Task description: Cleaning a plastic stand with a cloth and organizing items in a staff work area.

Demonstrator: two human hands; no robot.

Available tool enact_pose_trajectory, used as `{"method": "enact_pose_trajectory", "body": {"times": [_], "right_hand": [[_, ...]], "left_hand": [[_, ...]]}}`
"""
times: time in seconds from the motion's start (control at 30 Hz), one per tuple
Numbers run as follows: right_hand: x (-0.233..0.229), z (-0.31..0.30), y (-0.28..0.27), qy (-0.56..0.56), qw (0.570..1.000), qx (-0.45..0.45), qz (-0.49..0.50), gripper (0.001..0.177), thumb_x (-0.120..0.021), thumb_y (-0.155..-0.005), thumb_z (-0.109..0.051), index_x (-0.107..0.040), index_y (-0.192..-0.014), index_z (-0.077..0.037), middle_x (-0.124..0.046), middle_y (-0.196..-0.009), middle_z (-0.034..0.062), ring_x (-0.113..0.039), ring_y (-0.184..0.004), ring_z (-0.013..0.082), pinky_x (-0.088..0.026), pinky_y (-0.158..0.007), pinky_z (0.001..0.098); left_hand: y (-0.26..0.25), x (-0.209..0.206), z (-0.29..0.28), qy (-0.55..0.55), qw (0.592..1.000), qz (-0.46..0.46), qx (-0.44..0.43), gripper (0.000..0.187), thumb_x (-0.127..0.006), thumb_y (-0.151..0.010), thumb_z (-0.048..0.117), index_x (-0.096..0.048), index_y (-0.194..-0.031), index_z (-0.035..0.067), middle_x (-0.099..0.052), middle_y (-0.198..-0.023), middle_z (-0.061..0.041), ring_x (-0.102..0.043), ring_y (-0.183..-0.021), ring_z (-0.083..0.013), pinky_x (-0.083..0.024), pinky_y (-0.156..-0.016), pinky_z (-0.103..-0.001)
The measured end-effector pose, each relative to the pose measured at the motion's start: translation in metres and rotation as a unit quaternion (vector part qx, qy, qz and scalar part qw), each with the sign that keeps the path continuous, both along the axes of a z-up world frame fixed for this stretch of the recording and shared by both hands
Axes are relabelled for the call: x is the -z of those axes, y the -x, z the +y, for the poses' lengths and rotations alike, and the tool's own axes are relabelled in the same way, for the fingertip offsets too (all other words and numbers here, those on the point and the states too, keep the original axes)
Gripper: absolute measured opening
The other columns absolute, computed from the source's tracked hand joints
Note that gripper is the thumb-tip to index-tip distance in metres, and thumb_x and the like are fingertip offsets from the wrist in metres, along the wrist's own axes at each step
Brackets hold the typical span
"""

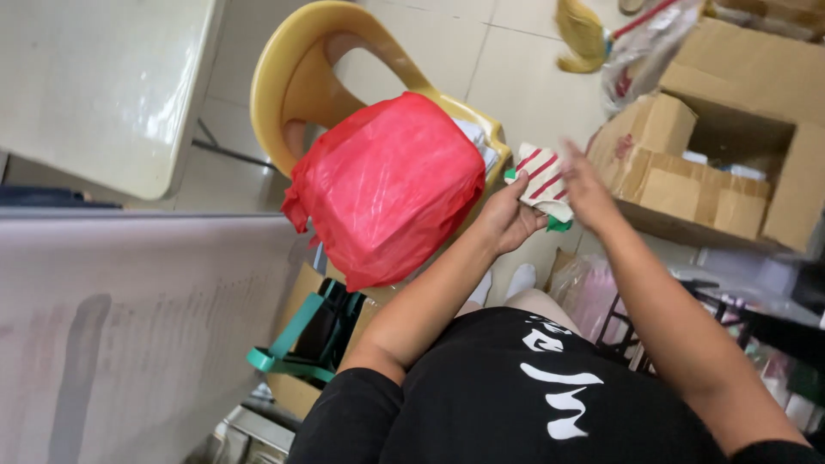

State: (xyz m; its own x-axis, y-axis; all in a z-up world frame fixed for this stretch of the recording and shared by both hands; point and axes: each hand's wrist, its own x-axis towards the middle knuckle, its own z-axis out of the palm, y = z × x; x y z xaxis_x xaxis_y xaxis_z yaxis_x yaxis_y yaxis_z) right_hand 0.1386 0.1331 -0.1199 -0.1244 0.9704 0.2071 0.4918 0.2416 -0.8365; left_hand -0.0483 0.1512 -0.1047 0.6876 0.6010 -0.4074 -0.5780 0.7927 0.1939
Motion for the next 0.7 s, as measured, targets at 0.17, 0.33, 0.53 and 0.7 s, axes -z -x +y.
{"method": "enact_pose_trajectory", "body": {"times": [0.17, 0.33, 0.53, 0.7], "right_hand": [[-0.029, -0.013, 0.002, 0.244, 0.931, 0.026, 0.270, 0.048, -0.056, -0.109, -0.029, -0.041, -0.150, -0.009, -0.053, -0.144, 0.0128, -0.055, -0.127, 0.0280, -0.049, -0.100, 0.0456], [0.006, -0.031, -0.013, 0.425, 0.818, 0.001, 0.388, 0.034, -0.061, -0.104, -0.022, -0.057, -0.135, -0.012, -0.070, -0.119, 0.0049, -0.070, -0.100, 0.0195, -0.060, -0.077, 0.0380], [0.010, -0.038, -0.077, 0.373, 0.831, 0.125, 0.394, 0.036, -0.064, -0.101, -0.013, -0.058, -0.136, -0.010, -0.069, -0.128, 0.0063, -0.070, -0.113, 0.0228, -0.059, -0.095, 0.0405], [0.009, -0.016, -0.091, 0.386, 0.789, 0.231, 0.418, 0.043, -0.065, -0.099, -0.025, -0.056, -0.140, -0.015, -0.069, -0.134, 0.0049, -0.070, -0.117, 0.0232, -0.056, -0.102, 0.0462]], "left_hand": [[0.020, -0.011, -0.002, -0.127, 0.987, 0.097, 0.021, 0.049, -0.046, -0.110, 0.037, -0.052, -0.143, 0.001, -0.067, -0.131, -0.015, -0.067, -0.116, -0.0279, -0.055, -0.099, -0.044], [0.059, 0.046, 0.001, -0.291, 0.882, 0.371, -0.007, 0.053, -0.056, -0.106, 0.038, -0.056, -0.142, -0.002, -0.069, -0.123, -0.022, -0.071, -0.109, -0.0270, -0.055, -0.094, -0.042], [0.202, 0.093, -0.027, -0.305, 0.497, 0.778, -0.234, 0.058, -0.068, -0.098, 0.029, -0.050, -0.142, -0.003, -0.055, -0.145, -0.027, -0.053, -0.137, -0.0403, -0.041, -0.119, -0.043], [0.279, 0.167, -0.031, -0.057, 0.490, 0.847, -0.198, 0.091, -0.082, -0.085, 0.039, -0.038, -0.150, -0.007, -0.038, -0.155, -0.031, -0.035, -0.147, -0.0438, -0.032, -0.122, -0.048]]}}
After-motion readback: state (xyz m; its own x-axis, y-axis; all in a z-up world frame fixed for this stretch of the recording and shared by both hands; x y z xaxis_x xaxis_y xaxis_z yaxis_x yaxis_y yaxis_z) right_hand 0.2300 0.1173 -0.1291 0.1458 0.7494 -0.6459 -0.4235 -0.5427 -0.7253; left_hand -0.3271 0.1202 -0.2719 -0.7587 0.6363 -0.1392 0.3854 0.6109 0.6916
